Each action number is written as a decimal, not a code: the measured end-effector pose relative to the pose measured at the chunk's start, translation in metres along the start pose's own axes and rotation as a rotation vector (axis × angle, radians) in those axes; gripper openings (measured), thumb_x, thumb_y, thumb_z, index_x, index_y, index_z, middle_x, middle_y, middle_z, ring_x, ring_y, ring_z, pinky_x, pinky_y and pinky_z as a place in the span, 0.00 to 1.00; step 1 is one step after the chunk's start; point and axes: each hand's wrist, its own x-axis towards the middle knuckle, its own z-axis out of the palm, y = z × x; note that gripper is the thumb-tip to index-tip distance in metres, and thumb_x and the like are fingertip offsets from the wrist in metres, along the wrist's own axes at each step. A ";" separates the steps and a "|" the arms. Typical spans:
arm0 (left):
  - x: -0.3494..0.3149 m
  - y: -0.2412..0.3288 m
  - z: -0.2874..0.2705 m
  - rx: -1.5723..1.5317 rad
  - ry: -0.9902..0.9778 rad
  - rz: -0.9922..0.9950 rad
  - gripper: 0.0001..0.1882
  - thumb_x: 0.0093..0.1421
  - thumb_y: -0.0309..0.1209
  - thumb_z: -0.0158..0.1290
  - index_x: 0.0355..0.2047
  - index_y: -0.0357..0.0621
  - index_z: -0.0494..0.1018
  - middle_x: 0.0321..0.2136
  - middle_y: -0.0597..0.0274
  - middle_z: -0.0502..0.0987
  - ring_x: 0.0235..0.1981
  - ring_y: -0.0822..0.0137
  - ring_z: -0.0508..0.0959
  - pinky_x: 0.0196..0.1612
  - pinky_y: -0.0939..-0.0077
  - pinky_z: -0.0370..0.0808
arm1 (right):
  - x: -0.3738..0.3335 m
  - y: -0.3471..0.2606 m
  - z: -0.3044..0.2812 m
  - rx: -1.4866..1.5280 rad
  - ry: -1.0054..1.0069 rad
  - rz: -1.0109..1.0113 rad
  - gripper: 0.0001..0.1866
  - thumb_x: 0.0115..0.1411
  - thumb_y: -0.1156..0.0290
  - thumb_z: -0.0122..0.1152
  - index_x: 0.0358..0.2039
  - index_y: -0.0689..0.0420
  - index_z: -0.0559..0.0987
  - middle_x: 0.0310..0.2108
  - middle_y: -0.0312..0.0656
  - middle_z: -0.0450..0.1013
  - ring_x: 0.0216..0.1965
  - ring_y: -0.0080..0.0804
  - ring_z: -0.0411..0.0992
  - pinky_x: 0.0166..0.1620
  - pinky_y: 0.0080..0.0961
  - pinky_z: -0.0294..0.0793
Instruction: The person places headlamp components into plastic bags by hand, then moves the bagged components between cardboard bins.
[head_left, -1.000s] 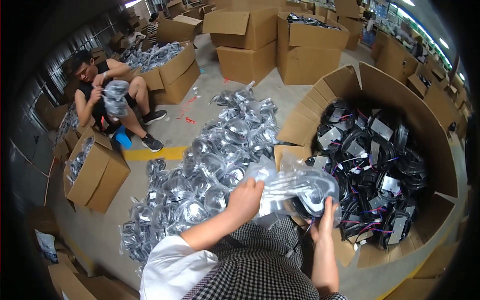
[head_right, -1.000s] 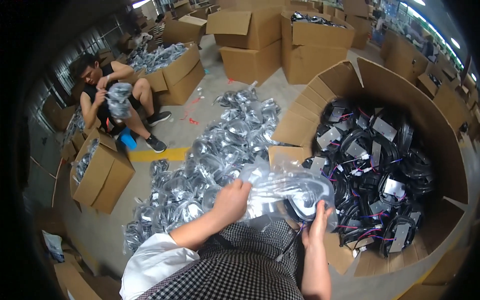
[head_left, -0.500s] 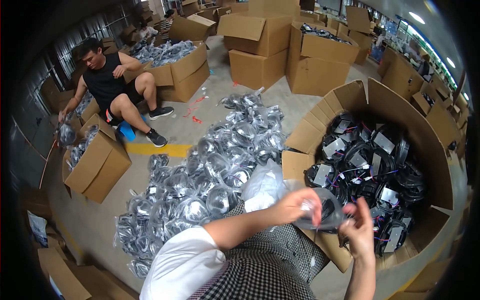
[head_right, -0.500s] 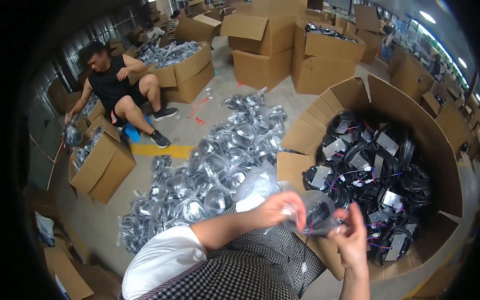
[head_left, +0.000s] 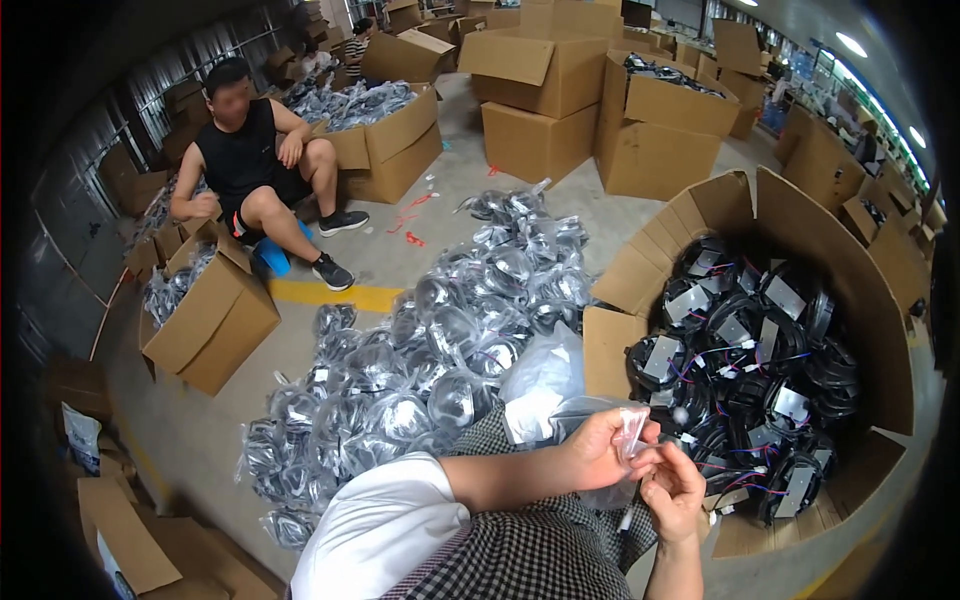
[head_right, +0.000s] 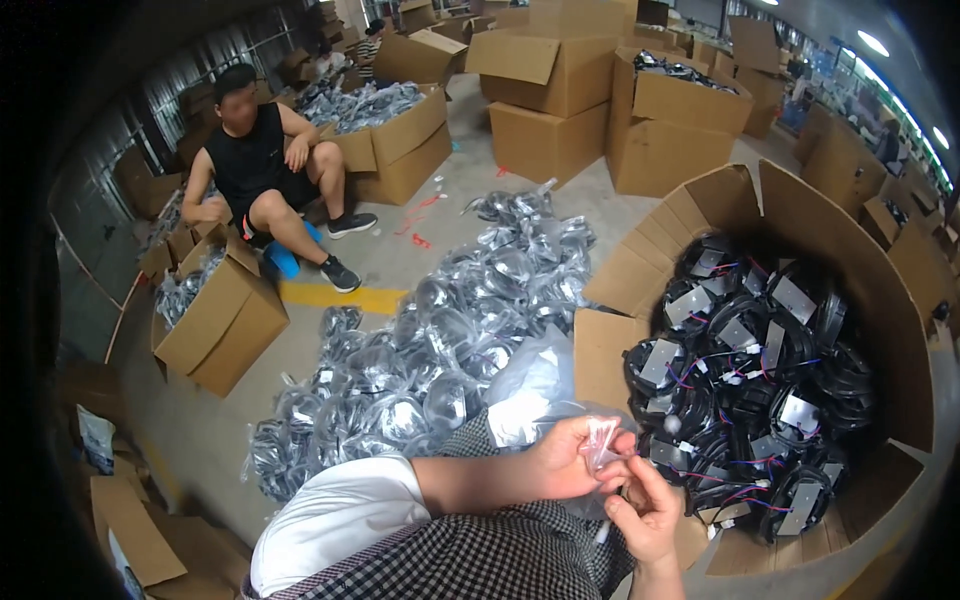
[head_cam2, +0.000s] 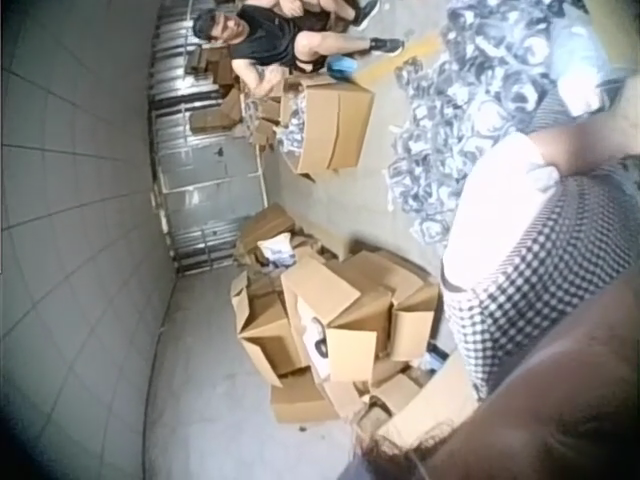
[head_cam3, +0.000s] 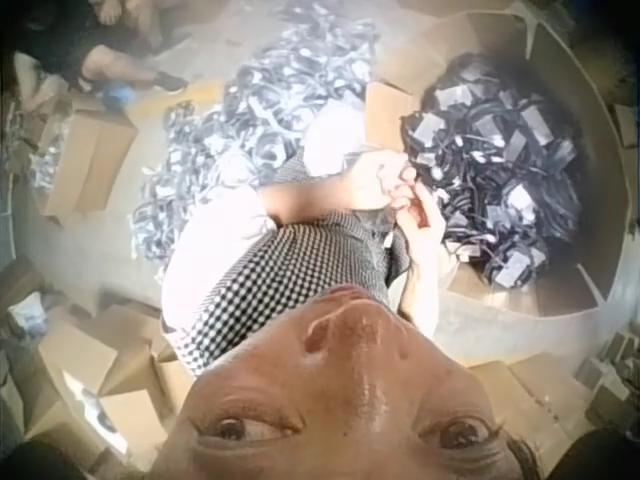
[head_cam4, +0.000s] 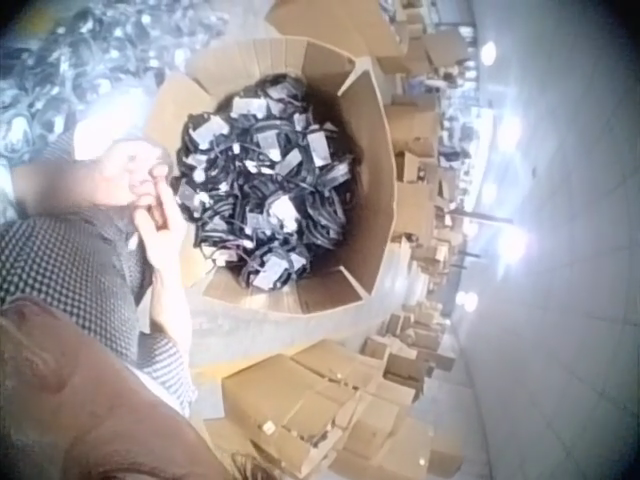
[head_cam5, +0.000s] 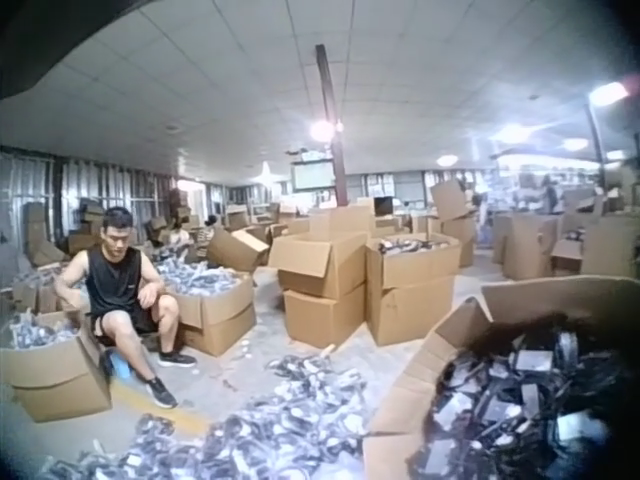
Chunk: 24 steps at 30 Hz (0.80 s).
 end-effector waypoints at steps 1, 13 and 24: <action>0.001 0.004 0.019 0.148 0.219 -0.008 0.20 0.64 0.41 0.46 0.48 0.39 0.73 0.46 0.58 0.73 0.40 0.63 0.72 0.48 0.66 0.67 | 0.006 0.000 -0.001 -0.061 0.004 -0.070 0.32 0.54 0.85 0.57 0.61 0.57 0.66 0.44 0.49 0.71 0.42 0.32 0.70 0.45 0.26 0.70; -0.066 0.107 0.144 3.168 0.740 0.083 0.14 0.58 0.35 0.54 0.17 0.44 0.71 0.15 0.61 0.69 0.18 0.64 0.73 0.21 0.68 0.69 | 0.022 0.000 -0.035 -0.488 -0.044 0.304 0.14 0.52 0.79 0.61 0.42 0.62 0.79 0.25 0.39 0.74 0.25 0.26 0.70 0.31 0.24 0.70; -0.161 0.167 0.193 3.139 1.883 0.088 0.19 0.61 0.38 0.52 0.17 0.38 0.74 0.24 0.56 0.73 0.24 0.55 0.75 0.28 0.64 0.70 | 0.063 0.182 0.043 -1.170 -0.263 0.074 0.11 0.54 0.75 0.60 0.39 0.60 0.79 0.33 0.46 0.72 0.37 0.45 0.71 0.42 0.36 0.72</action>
